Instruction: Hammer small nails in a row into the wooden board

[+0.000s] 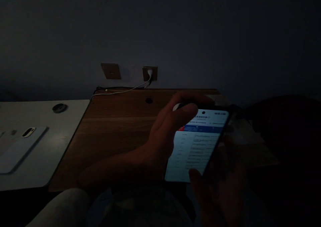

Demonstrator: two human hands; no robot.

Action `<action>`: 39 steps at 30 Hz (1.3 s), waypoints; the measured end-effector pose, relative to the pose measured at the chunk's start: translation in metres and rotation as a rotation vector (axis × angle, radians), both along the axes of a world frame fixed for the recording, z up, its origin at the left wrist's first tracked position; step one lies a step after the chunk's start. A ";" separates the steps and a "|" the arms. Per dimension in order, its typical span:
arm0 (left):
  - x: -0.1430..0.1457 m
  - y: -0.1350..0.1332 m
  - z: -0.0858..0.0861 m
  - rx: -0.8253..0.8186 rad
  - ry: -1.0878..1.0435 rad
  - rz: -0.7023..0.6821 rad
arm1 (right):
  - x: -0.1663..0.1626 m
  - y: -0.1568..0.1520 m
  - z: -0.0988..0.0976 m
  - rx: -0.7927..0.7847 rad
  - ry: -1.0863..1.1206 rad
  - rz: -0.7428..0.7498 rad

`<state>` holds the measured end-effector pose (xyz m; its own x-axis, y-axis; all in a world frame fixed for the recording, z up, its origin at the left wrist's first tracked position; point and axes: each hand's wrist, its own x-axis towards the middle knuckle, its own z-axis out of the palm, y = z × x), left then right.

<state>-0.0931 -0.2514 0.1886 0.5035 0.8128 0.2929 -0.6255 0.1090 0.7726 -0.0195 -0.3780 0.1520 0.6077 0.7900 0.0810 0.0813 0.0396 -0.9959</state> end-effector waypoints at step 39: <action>0.000 0.000 0.000 -0.024 -0.008 0.012 | 0.008 0.000 -0.009 -0.004 -0.038 -0.004</action>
<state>-0.0929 -0.2514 0.1882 0.4914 0.8257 0.2769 -0.6327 0.1200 0.7651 -0.0114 -0.3777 0.1428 0.6075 0.7879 0.1007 0.1188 0.0353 -0.9923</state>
